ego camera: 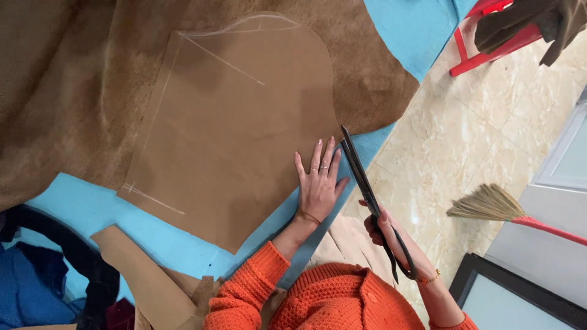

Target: The person uses large shears to cut a piece of brown fabric along a marked pattern on a light blue table. After cutting, they use a white marker to mark the fabric piece and then fold and stack the cut pieces on the table.

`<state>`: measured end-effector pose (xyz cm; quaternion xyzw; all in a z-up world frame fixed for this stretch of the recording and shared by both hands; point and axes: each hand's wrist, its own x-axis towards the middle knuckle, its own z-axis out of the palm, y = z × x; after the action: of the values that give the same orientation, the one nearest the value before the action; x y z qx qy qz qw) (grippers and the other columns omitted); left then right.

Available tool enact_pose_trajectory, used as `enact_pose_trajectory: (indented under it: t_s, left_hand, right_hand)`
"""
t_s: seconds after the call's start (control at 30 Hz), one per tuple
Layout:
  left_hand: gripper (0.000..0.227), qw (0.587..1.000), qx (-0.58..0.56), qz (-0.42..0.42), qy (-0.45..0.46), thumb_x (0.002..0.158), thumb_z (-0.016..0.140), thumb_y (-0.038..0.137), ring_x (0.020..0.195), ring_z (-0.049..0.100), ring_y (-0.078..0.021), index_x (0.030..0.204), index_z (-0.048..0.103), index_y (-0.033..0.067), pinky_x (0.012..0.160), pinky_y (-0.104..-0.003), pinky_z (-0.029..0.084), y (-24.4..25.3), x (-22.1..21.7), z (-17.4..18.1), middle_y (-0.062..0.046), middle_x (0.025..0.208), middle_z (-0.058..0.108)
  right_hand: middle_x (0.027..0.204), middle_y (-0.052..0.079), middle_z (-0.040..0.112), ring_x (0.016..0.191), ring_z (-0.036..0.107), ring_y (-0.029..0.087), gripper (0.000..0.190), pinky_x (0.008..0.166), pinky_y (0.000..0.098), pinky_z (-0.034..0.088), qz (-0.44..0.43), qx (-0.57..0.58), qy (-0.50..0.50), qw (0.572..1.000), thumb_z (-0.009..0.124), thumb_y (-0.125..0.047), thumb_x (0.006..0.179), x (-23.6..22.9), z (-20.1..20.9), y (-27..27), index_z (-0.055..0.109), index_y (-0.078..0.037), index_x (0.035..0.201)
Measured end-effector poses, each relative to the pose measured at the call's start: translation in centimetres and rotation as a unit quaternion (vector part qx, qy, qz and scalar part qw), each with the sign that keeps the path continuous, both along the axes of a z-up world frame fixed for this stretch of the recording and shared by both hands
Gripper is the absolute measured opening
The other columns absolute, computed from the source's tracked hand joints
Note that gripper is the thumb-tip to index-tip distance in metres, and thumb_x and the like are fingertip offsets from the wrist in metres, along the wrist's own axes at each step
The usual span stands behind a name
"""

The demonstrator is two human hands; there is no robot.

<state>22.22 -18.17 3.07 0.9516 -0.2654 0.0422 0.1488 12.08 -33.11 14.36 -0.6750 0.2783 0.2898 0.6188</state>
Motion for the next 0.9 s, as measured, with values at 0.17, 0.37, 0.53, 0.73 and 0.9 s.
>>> enact_pose_trajectory:
  t_s: [0.17, 0.37, 0.53, 0.73, 0.9]
  left_hand:
    - [0.072, 1.0, 0.018, 0.001, -0.012, 0.099, 0.055, 0.055, 0.157, 0.019, -0.0249, 0.155, 0.046, 0.0104, 0.118, -0.072, 0.023, -0.4, 0.5, -0.1, -0.004, 0.169, 0.024]
    - [0.067, 1.0, 0.014, -0.002, -0.015, 0.103, 0.049, 0.054, 0.157, 0.019, -0.0247, 0.152, 0.051, 0.009, 0.118, -0.072, 0.023, -0.6, 1.0, 0.0, -0.002, 0.168, 0.026]
    - [0.073, 1.0, -0.023, 0.007, -0.02, 0.094, 0.058, 0.054, 0.158, 0.019, -0.0259, 0.15, 0.048, 0.0093, 0.12, -0.073, 0.022, -1.1, 1.0, -0.8, -0.005, 0.17, 0.024]
    - [0.077, 0.999, -0.019, 0.007, -0.03, 0.093, 0.059, 0.055, 0.157, 0.02, -0.0282, 0.152, 0.045, 0.008, 0.121, -0.072, 0.023, -1.1, 1.1, -0.8, -0.005, 0.17, 0.024]
    - [0.076, 0.999, -0.043, 0.004, -0.02, 0.095, 0.058, 0.052, 0.156, 0.023, -0.0304, 0.153, 0.043, 0.0062, 0.121, -0.072, 0.021, -1.0, 1.2, -0.8, -0.007, 0.17, 0.025]
  right_hand:
    - [0.07, 0.0, 0.031, 0.061, 0.026, 0.011, 0.082, 0.057, 0.0262, 0.029, 0.015, -0.014, -0.008, 1.0, 0.026, -0.067, 0.091, 0.3, -0.5, 0.0, 0.048, -0.013, 0.148]
    - [0.073, -0.001, 0.029, 0.063, 0.027, 0.011, 0.077, 0.059, 0.0263, 0.03, -0.002, -0.039, 0.025, 0.999, 0.026, -0.064, 0.092, 1.2, 0.1, 0.5, 0.051, -0.014, 0.145]
    - [0.079, -0.004, 0.03, 0.063, 0.028, 0.007, 0.067, 0.054, 0.021, 0.024, -0.029, 0.041, -0.026, 0.998, 0.033, -0.064, 0.101, -0.3, -3.3, -1.1, 0.051, -0.01, 0.136]
    - [0.074, -0.005, 0.026, 0.057, 0.024, 0.006, 0.06, 0.049, 0.0203, 0.02, -0.048, 0.044, -0.018, 0.998, 0.031, -0.059, 0.105, -0.9, -5.0, -1.5, 0.053, -0.011, 0.132]
    - [0.072, -0.004, 0.025, 0.055, 0.022, 0.007, 0.056, 0.048, 0.0215, 0.021, -0.06, 0.043, -0.017, 0.997, 0.033, -0.055, 0.107, -1.0, -5.2, -1.5, 0.055, -0.009, 0.129]
